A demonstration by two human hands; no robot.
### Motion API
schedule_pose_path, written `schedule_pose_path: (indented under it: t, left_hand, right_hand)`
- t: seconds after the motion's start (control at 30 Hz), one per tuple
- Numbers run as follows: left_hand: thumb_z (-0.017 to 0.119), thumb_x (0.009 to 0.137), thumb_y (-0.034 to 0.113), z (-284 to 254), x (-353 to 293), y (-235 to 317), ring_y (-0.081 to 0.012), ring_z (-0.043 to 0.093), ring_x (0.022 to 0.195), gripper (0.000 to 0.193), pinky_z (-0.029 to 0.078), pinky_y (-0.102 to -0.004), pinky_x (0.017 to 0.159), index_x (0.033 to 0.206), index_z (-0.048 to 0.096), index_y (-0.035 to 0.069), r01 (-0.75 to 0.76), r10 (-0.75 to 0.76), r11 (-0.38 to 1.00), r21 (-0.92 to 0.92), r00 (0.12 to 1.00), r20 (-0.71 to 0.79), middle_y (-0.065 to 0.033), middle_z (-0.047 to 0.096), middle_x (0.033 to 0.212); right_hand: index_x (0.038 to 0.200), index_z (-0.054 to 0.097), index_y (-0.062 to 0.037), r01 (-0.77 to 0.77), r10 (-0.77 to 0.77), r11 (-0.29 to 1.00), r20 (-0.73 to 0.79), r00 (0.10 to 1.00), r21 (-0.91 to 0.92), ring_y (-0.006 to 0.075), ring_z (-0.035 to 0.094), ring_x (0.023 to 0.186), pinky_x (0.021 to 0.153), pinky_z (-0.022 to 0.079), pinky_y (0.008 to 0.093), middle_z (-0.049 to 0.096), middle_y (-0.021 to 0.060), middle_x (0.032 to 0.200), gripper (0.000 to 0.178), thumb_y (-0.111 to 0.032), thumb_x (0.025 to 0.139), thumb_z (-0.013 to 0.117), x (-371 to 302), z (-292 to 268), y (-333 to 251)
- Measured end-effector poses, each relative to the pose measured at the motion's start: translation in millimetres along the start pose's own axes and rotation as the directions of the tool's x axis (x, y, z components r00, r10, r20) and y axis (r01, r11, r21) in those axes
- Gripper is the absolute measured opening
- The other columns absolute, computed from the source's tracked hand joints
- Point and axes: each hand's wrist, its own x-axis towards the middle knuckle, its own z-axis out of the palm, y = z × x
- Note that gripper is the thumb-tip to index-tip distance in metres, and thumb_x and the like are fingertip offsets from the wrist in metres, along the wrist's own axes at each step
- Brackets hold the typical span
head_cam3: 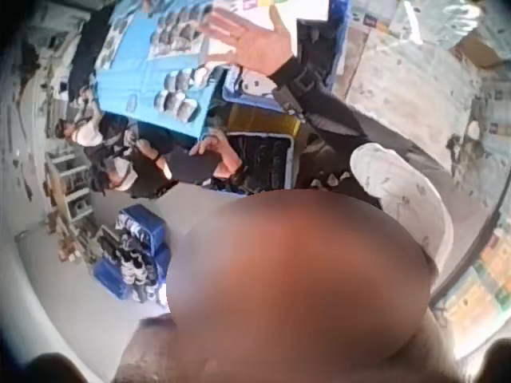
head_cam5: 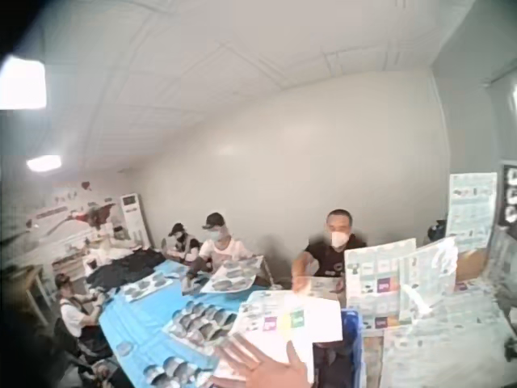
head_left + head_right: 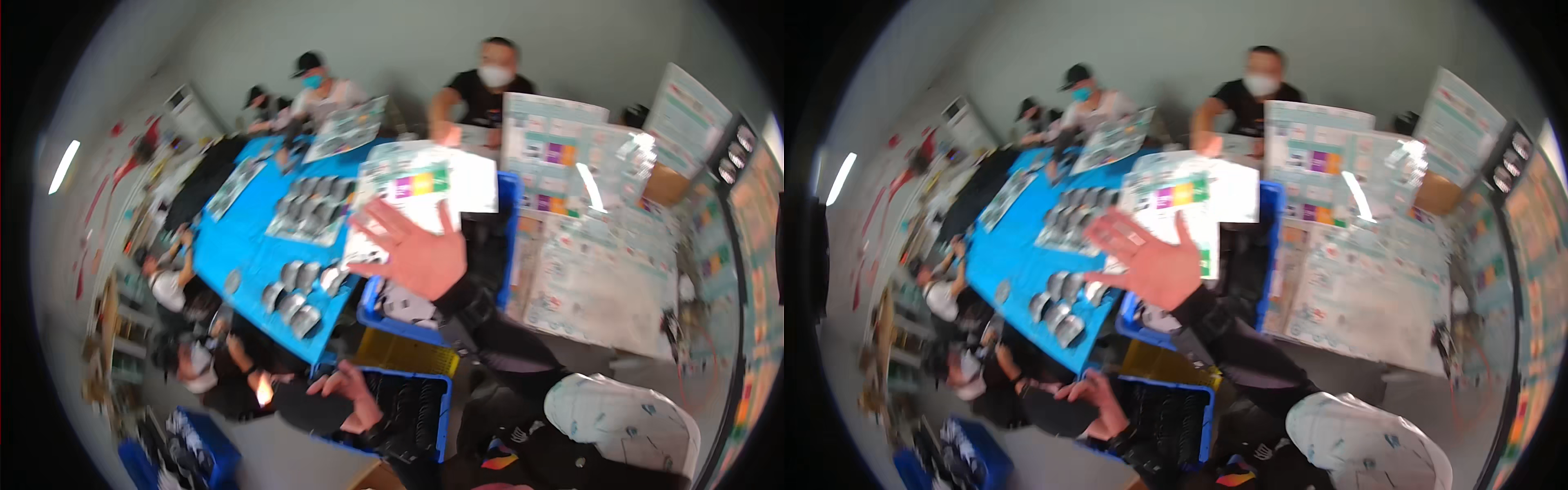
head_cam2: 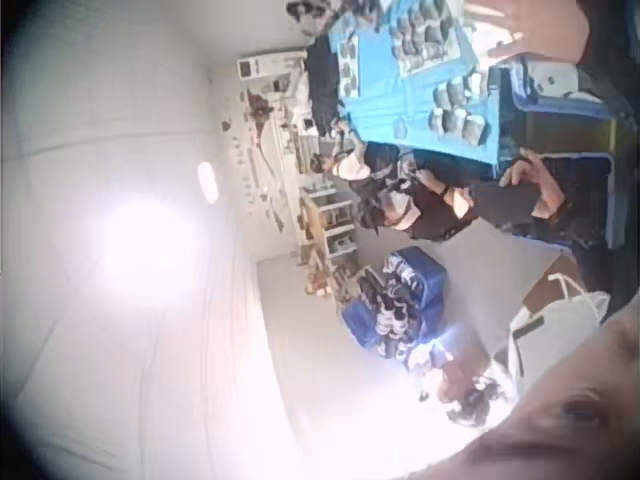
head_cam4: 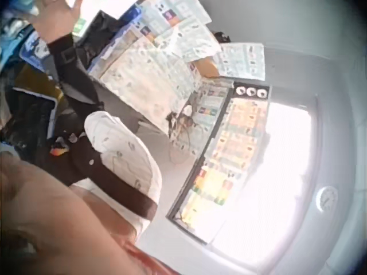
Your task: The person is inspecting and sorting various black shoe components at a table in a manufacturing facility, using hand gestures to count and explain the parts.
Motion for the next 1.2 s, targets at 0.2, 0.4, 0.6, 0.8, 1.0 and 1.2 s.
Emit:
schedule_pose_path:
  t: [0.2, 0.4, 0.6, 0.8, 1.0, 1.2]
  left_hand:
    - [0.065, 0.094, 0.016, -42.6, -12.1, 31.2, -0.0201, 0.056, 0.101, 0.038, 0.039, -0.0438, 0.105, 0.131, 0.058, 0.008, 0.17, -0.121, 0.866, 0.471, 0.984, -0.134, -0.0043, 0.063, 0.128]
    - [0.063, 0.096, 0.025, -77.5, -13.7, -29.1, -0.0209, 0.053, 0.095, 0.039, 0.043, -0.0394, 0.09, 0.127, 0.058, 0.002, 0.421, -0.342, 0.669, 0.612, 0.906, -0.249, -0.0082, 0.059, 0.118]
    - [0.061, 0.097, 0.015, -81.5, 9.1, -38.0, -0.0187, 0.058, 0.086, 0.028, 0.044, -0.0362, 0.078, 0.123, 0.06, 0.005, 0.429, -0.246, 0.587, 0.687, 0.903, -0.353, -0.0074, 0.066, 0.107]
    - [0.06, 0.1, 0.014, -18.4, 65.5, -48.8, -0.0154, 0.062, 0.107, 0.045, 0.038, -0.0391, 0.104, 0.145, 0.052, 0.011, 0.185, -0.146, 0.884, 0.43, 0.982, -0.121, -0.0017, 0.065, 0.122]
    - [0.068, 0.095, 0.015, -44.3, 3.8, -184.9, -0.0188, 0.06, 0.086, 0.031, 0.049, -0.0358, 0.08, 0.12, 0.057, 0.002, 0.119, -0.2, -0.12, 0.986, 0.969, -0.141, -0.0106, 0.063, 0.097]
    - [0.071, 0.095, 0.008, -94.6, -54.4, -266.0, -0.0168, 0.06, 0.097, 0.036, 0.05, -0.0317, 0.082, 0.124, 0.053, -0.001, 0.054, -0.602, -0.111, 0.992, 0.791, -0.11, -0.0096, 0.063, 0.108]
  right_hand:
    - [0.144, 0.043, 0.0044, -0.608, 0.517, 0.754, -0.347, 0.783, -0.248, 0.0145, 0.05, 0.051, 0.047, 0.041, 0.0269, 0.055, 0.0078, 0.067, 0.067, -0.05, 0.105, 0.048, -20.3, -93.3, 13.6]
    - [0.135, 0.061, 0.0046, -0.56, 0.319, 0.613, -0.473, 0.821, -0.558, 0.0102, 0.039, 0.042, 0.041, 0.028, 0.0265, 0.041, -0.001, 0.049, 0.049, -0.03, 0.11, 0.037, -112.5, -44.2, -51.7]
    - [0.141, 0.052, -0.0039, 0.065, -0.144, 0.947, -0.233, 0.962, -0.316, 0.0382, 0.056, 0.124, 0.093, 0.05, 0.0579, 0.053, 0.0259, 0.144, 0.076, -0.067, 0.098, 0.044, -178.2, 31.1, -107.4]
    - [0.16, 0.031, -0.0095, 0.771, -0.761, 0.591, 0.152, 0.631, -0.239, 0.0311, 0.02, 0.157, 0.126, 0.017, 0.0569, 0.025, 0.0169, 0.168, 0.082, -0.049, 0.096, 0.063, -231.5, 72.3, -193.1]
    - [0.159, 0.03, -0.0032, -0.122, -0.204, 0.612, -0.306, 0.93, -0.781, 0.0289, 0.045, 0.143, 0.114, 0.042, 0.0432, 0.044, 0.0167, 0.157, 0.074, -0.033, 0.101, 0.066, -243.4, -10.4, -124.5]
    - [0.113, 0.061, 0.0048, -0.673, -0.775, -0.414, -0.151, 0.614, -0.612, 0.0495, 0.067, 0.084, 0.07, 0.055, 0.0501, 0.067, 0.0308, 0.085, 0.04, -0.023, 0.088, 0.074, -265.2, -22.8, -119.3]
